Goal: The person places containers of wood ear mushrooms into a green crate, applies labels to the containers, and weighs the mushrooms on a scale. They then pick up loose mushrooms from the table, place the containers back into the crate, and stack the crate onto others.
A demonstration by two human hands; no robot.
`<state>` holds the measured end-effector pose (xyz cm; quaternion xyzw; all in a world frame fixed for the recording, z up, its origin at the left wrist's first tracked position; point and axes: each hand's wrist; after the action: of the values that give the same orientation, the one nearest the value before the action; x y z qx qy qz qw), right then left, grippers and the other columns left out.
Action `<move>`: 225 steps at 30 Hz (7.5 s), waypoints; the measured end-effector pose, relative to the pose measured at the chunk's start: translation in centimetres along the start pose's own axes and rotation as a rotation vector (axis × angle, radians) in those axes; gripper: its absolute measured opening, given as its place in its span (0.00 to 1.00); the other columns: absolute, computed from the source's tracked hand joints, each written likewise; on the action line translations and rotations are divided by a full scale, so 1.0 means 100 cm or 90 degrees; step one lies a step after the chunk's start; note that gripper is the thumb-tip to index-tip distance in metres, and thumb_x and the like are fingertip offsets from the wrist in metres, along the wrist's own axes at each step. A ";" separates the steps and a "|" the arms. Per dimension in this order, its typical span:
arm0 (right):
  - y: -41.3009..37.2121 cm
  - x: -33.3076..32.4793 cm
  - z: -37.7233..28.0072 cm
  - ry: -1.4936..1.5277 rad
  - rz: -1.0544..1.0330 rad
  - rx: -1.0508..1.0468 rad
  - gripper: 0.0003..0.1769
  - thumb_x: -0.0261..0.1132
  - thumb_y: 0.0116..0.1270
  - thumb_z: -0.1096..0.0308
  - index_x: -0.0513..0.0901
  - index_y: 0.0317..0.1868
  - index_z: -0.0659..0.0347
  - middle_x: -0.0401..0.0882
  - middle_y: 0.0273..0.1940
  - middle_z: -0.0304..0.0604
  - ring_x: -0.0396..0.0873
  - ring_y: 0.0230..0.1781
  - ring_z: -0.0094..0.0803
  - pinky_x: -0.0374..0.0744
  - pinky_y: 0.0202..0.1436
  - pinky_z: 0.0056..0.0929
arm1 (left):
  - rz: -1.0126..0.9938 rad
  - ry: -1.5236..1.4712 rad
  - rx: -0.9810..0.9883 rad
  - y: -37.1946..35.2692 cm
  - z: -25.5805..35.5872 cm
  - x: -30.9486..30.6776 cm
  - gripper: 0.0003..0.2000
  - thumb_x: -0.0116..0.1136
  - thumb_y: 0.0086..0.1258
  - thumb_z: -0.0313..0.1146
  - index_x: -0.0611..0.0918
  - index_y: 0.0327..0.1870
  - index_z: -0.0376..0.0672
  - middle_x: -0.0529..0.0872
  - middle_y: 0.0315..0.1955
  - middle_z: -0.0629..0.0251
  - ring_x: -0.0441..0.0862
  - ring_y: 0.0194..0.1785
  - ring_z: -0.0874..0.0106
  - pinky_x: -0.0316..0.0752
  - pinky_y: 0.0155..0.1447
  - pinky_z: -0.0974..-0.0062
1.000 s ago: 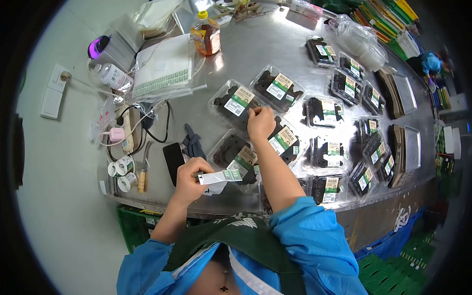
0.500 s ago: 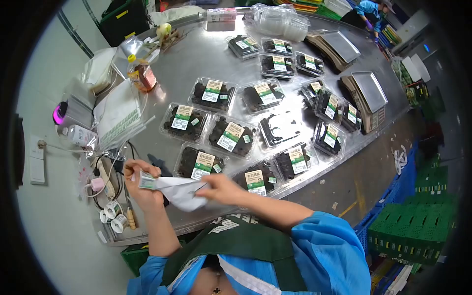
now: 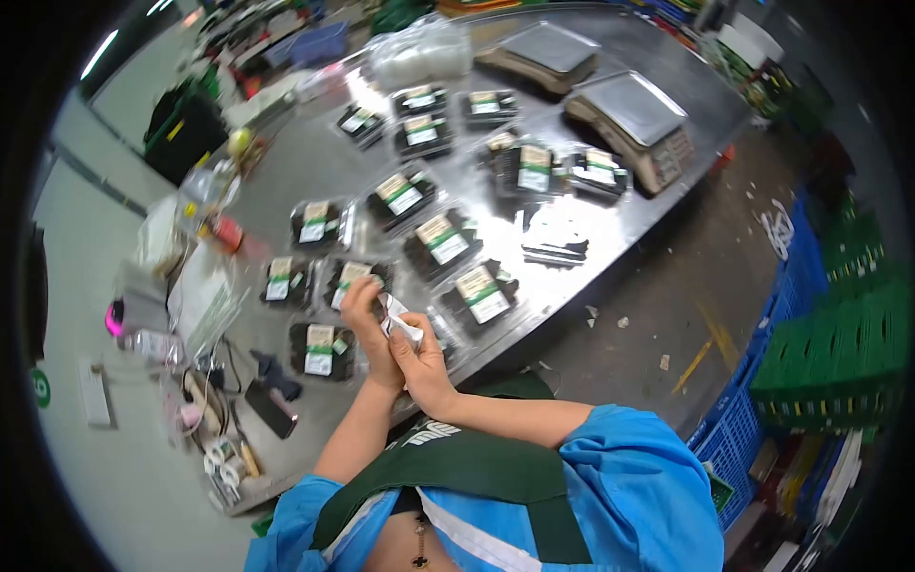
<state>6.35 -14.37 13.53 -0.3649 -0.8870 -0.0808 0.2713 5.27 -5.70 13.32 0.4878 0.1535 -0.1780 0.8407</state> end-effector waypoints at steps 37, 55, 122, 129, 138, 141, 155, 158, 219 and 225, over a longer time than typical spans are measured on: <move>0.351 -0.330 -0.152 -1.000 -0.260 -0.011 0.38 0.67 0.51 0.49 0.67 0.59 0.58 0.71 0.51 0.53 0.69 0.54 0.47 0.67 0.55 0.38 | -0.054 -0.576 -1.167 -0.075 0.068 0.313 0.19 0.56 0.62 0.31 0.60 0.47 0.39 0.71 0.40 0.56 0.74 0.39 0.63 0.76 0.37 0.62; 0.276 -0.433 -0.224 -1.012 -0.102 -0.125 0.19 0.68 0.47 0.66 0.76 0.37 0.68 0.77 0.35 0.56 0.73 0.39 0.53 0.72 0.43 0.44 | -0.254 0.199 -0.452 -0.023 0.097 0.213 0.26 0.60 0.54 0.29 0.67 0.54 0.33 0.74 0.46 0.45 0.70 0.52 0.52 0.64 0.58 0.66; 0.207 -0.295 -0.161 -0.252 -0.446 0.435 0.38 0.71 0.46 0.60 0.63 0.56 0.64 0.72 0.46 0.43 0.74 0.46 0.34 0.72 0.51 0.32 | 0.185 -0.470 -0.672 -0.039 0.122 0.092 0.46 0.65 0.47 0.37 0.51 0.67 0.39 0.61 0.61 0.61 0.57 0.63 0.70 0.50 0.67 0.74; 0.046 -0.042 -0.018 -0.268 -0.808 0.663 0.53 0.69 0.51 0.66 0.39 0.69 0.53 0.65 0.53 0.48 0.70 0.50 0.38 0.72 0.53 0.35 | 0.667 -0.337 -0.662 -0.201 0.207 -0.134 0.39 0.62 0.52 0.36 0.57 0.65 0.38 0.70 0.55 0.63 0.69 0.56 0.73 0.62 0.60 0.76; -0.209 0.248 0.302 -0.442 -1.027 0.826 0.46 0.67 0.53 0.48 0.56 0.63 0.67 0.69 0.55 0.51 0.71 0.53 0.36 0.70 0.55 0.34 | 0.977 -0.276 -0.691 -0.474 0.101 -0.403 0.27 0.57 0.61 0.41 0.67 0.58 0.37 0.75 0.51 0.62 0.72 0.55 0.69 0.66 0.56 0.71; -0.240 0.285 0.429 -0.773 -1.194 -0.029 0.48 0.63 0.55 0.46 0.53 0.64 0.73 0.70 0.54 0.57 0.71 0.53 0.40 0.69 0.56 0.32 | 0.993 0.056 -0.889 -0.537 0.017 -0.440 0.28 0.60 0.57 0.42 0.68 0.54 0.33 0.76 0.48 0.55 0.74 0.50 0.67 0.68 0.52 0.69; -0.230 0.166 0.313 -1.189 -1.296 -0.064 0.44 0.70 0.43 0.49 0.65 0.59 0.62 0.71 0.52 0.53 0.71 0.51 0.46 0.71 0.54 0.37 | 0.515 0.000 -1.211 -0.626 0.097 -0.276 0.37 0.66 0.50 0.36 0.60 0.59 0.30 0.70 0.52 0.47 0.69 0.56 0.59 0.62 0.60 0.67; -0.218 0.155 0.278 -0.703 -1.197 -0.156 0.31 0.68 0.49 0.56 0.72 0.53 0.59 0.75 0.46 0.50 0.72 0.48 0.46 0.72 0.52 0.37 | 0.208 0.605 -1.058 -0.559 0.089 -0.327 0.33 0.61 0.54 0.30 0.60 0.60 0.30 0.66 0.54 0.43 0.66 0.56 0.52 0.59 0.61 0.63; 0.243 -0.306 -0.075 -0.709 -0.306 0.450 0.25 0.73 0.44 0.59 0.75 0.37 0.67 0.78 0.34 0.45 0.77 0.35 0.34 0.75 0.44 0.27 | 0.448 -0.507 -0.794 -0.100 -0.111 -0.115 0.13 0.53 0.59 0.27 0.71 0.45 0.44 0.77 0.39 0.66 0.79 0.41 0.70 0.77 0.46 0.70; 0.238 -0.191 -0.068 -0.368 -0.320 0.461 0.41 0.65 0.49 0.71 0.55 0.62 0.68 0.73 0.48 0.51 0.76 0.44 0.34 0.74 0.49 0.28 | 0.297 -0.467 -0.881 -0.135 -0.075 -0.032 0.19 0.59 0.55 0.24 0.66 0.47 0.46 0.74 0.40 0.68 0.74 0.43 0.77 0.71 0.48 0.75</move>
<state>36.89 -11.13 7.62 -0.0316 -0.9569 0.2722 0.0965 -4.23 -4.89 0.78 -0.2117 -0.1617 -0.0118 0.9638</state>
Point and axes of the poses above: each hand's wrist, its own y-axis towards the middle knuckle, its own x-axis out of the palm, z = x × y
